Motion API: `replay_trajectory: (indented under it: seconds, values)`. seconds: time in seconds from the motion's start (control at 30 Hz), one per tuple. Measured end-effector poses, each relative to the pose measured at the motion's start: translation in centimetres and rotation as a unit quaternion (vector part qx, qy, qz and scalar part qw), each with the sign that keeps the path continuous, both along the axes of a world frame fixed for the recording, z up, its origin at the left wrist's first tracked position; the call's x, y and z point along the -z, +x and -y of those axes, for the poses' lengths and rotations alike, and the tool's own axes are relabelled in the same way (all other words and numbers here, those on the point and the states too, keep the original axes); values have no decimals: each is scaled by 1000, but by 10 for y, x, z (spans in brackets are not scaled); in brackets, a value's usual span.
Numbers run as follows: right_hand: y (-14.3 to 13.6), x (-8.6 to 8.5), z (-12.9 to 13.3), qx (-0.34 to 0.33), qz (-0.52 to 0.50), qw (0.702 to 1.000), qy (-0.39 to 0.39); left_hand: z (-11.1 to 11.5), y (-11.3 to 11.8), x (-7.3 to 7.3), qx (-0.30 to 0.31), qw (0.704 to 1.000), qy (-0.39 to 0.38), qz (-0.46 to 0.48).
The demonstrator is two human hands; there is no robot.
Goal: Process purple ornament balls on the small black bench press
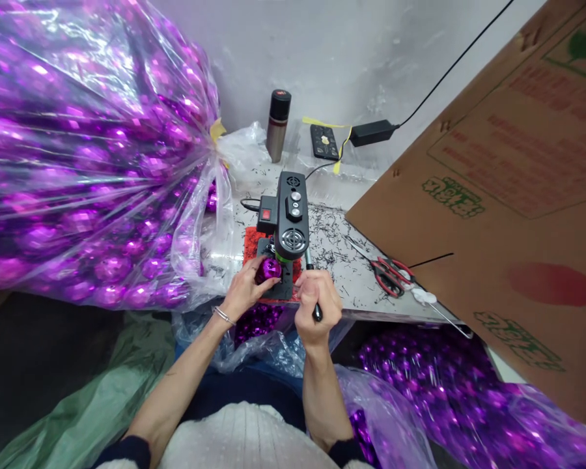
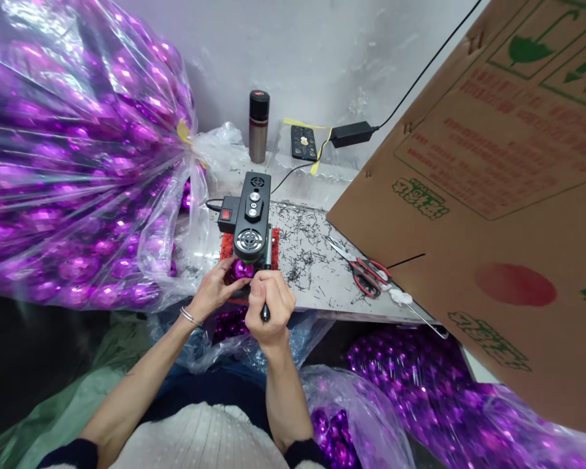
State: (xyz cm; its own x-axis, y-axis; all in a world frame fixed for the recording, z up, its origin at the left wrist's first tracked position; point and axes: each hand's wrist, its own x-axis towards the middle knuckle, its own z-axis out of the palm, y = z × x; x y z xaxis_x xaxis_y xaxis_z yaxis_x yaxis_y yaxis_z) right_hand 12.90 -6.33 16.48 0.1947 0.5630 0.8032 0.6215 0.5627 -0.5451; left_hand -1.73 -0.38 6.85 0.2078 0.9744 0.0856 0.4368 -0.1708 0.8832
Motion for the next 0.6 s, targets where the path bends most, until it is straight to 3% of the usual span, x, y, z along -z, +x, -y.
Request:
replay_trajectory:
  seconds: [0.27, 0.43, 0.6]
  values:
    - [0, 4, 0, -1, -6, 1000, 0, -1, -4, 2, 31, 999, 16, 19]
    - [0, 2, 0, 1, -8, 1000, 5, -5, 7, 20, -11, 998, 57, -11]
    - [0, 2, 0, 8, -1, 1000, -2, 2, 19, 38, -17, 997, 68, 17]
